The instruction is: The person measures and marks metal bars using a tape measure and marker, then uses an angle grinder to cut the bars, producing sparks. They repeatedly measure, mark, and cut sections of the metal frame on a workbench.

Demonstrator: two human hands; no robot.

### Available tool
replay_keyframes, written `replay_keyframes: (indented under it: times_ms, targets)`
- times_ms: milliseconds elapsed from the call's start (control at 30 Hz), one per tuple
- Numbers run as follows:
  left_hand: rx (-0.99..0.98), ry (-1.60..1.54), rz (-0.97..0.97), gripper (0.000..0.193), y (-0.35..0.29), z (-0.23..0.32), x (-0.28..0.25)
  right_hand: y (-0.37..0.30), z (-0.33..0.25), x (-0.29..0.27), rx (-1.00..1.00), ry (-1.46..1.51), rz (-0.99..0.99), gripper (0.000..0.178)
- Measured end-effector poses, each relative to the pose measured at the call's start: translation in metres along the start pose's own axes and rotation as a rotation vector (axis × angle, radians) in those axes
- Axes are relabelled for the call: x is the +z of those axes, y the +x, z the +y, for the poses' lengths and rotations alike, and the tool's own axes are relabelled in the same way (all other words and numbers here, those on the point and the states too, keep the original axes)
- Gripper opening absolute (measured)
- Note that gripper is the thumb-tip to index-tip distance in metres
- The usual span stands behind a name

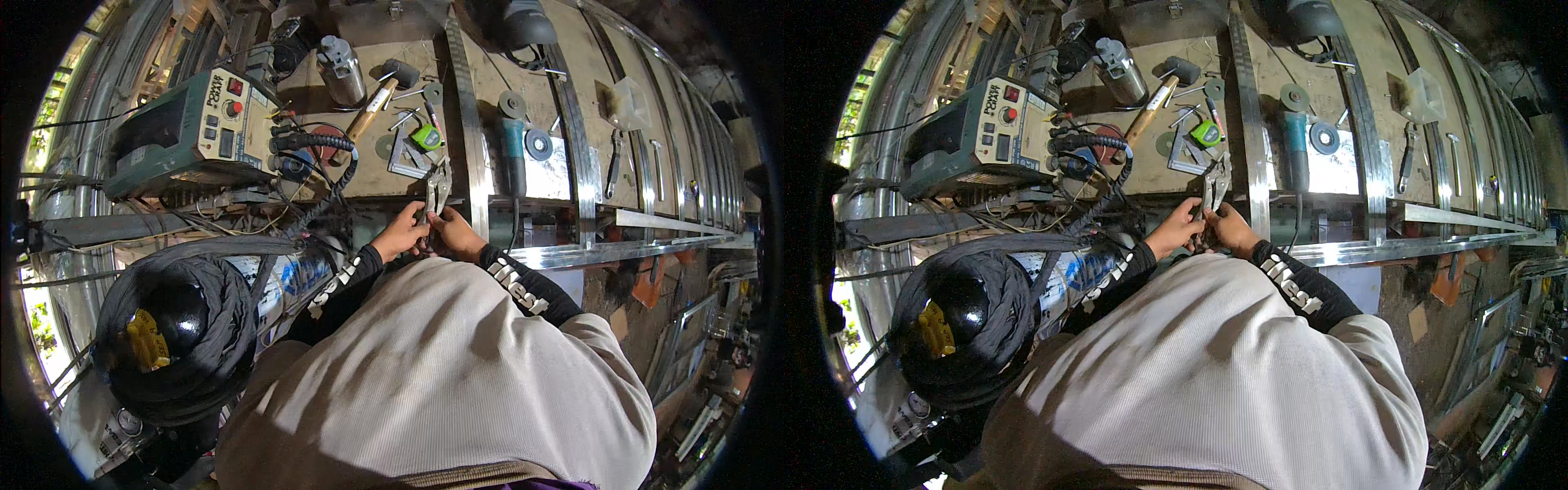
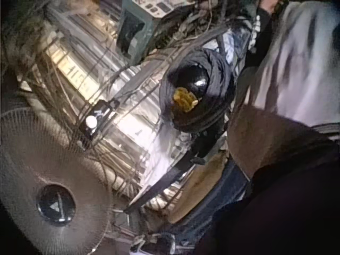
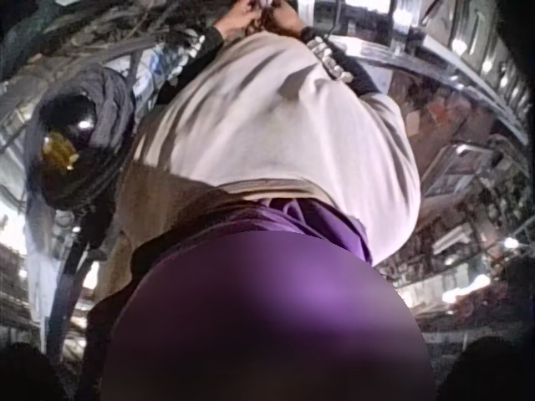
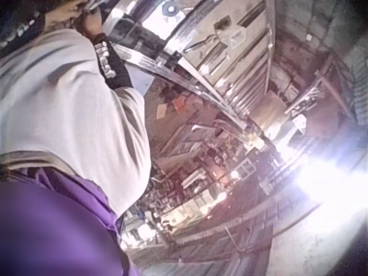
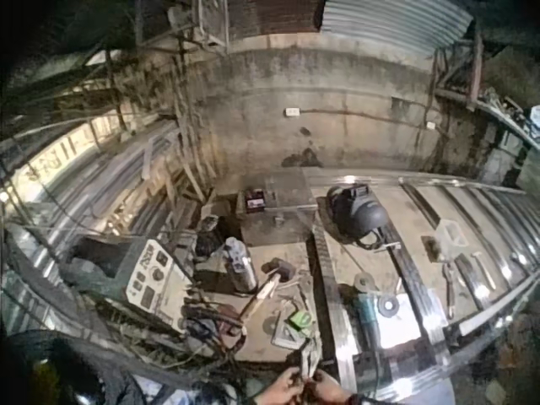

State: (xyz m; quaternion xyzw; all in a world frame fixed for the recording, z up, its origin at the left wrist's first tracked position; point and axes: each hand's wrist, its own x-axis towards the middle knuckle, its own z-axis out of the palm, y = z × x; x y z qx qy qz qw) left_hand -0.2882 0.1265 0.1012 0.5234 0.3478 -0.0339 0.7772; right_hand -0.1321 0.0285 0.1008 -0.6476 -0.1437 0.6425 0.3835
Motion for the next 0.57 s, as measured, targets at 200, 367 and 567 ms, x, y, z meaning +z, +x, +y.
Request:
replay_keyframes:
  times_ms: [200,367,567]
  targets:
    - [-0.110,-0.508,-0.053,0.045,0.013,-0.026,0.004,0.010,0.012,-0.009,-0.066,0.069,-0.007,0.030]
    - [-0.269,-0.684,-0.086,0.021,0.026,-0.025,0.000,0.004,0.004,-0.012,-0.054,0.089,0.008,0.032]
    - [-0.213,-0.544,-0.243,0.020,0.049,-0.039,-0.003,0.025,0.018,-0.022,-0.032,0.291,-0.038,0.032]
